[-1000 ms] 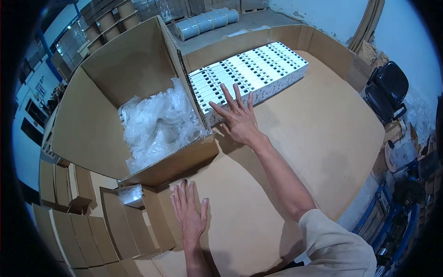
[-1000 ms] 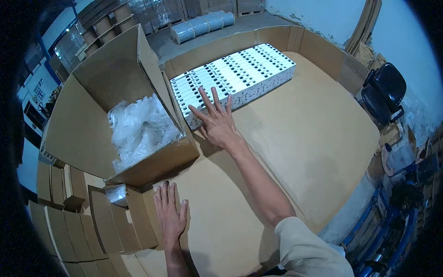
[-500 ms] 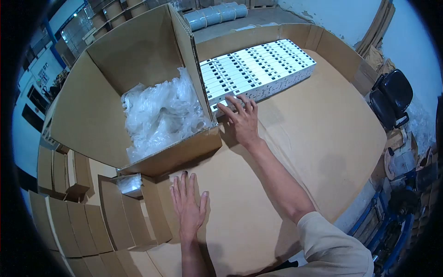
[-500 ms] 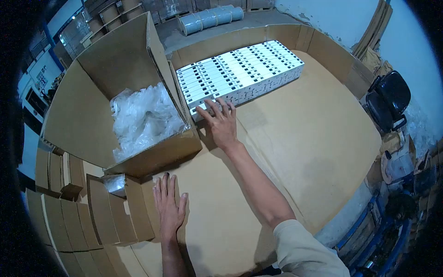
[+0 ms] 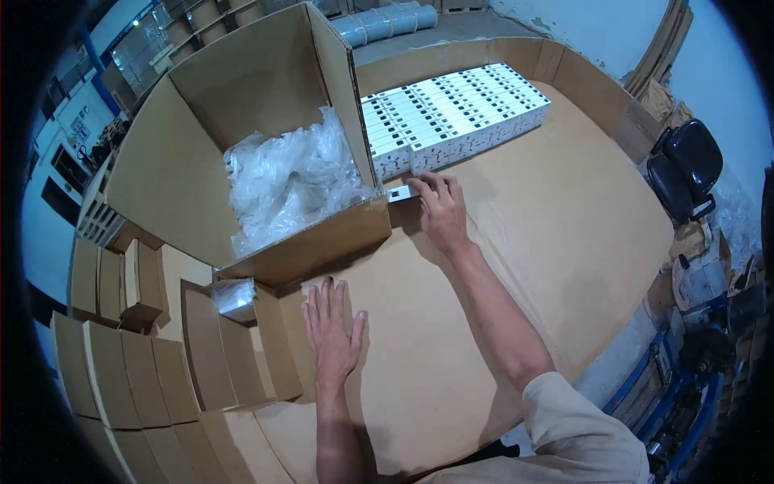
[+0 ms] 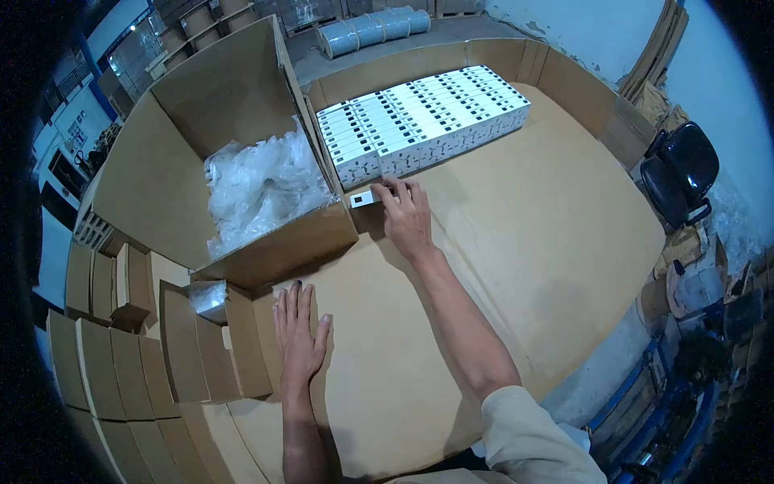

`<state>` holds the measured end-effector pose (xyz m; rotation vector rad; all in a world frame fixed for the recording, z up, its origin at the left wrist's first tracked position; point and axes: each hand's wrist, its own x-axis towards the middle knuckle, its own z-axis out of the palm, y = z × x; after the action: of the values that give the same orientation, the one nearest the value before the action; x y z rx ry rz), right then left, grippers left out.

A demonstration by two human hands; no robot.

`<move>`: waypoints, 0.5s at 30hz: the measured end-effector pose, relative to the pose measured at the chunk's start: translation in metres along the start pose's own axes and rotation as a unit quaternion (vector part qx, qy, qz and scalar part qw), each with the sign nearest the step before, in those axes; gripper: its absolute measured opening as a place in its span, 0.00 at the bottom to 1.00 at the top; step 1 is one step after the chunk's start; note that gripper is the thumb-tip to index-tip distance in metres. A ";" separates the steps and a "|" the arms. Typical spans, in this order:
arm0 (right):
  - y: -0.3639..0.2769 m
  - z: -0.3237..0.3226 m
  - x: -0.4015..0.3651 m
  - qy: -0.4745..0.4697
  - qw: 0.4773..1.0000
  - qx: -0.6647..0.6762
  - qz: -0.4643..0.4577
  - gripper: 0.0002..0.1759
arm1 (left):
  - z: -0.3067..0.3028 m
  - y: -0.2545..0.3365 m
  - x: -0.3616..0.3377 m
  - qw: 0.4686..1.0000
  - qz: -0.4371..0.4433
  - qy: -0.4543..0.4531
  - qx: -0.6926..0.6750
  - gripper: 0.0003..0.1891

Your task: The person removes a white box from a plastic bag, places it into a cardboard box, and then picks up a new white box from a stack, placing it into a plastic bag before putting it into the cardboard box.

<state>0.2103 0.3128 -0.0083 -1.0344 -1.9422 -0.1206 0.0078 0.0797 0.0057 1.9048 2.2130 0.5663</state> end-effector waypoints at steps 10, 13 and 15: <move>-0.055 -0.047 -0.053 0.011 0.993 0.091 0.076 0.24 | 0.002 -0.013 -0.005 0.994 0.027 0.050 -0.092 0.24; -0.079 -0.055 -0.064 -0.001 0.988 0.115 0.106 0.23 | 0.000 -0.022 -0.002 0.980 0.036 0.055 -0.190 0.18; -0.096 -0.058 -0.069 -0.015 0.983 0.134 0.121 0.23 | -0.006 -0.017 -0.003 0.956 -0.016 0.048 -0.288 0.16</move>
<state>0.1981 0.1826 0.0029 -1.0845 -1.7837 0.2877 -0.0094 0.0735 0.0042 1.5555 1.8378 1.1654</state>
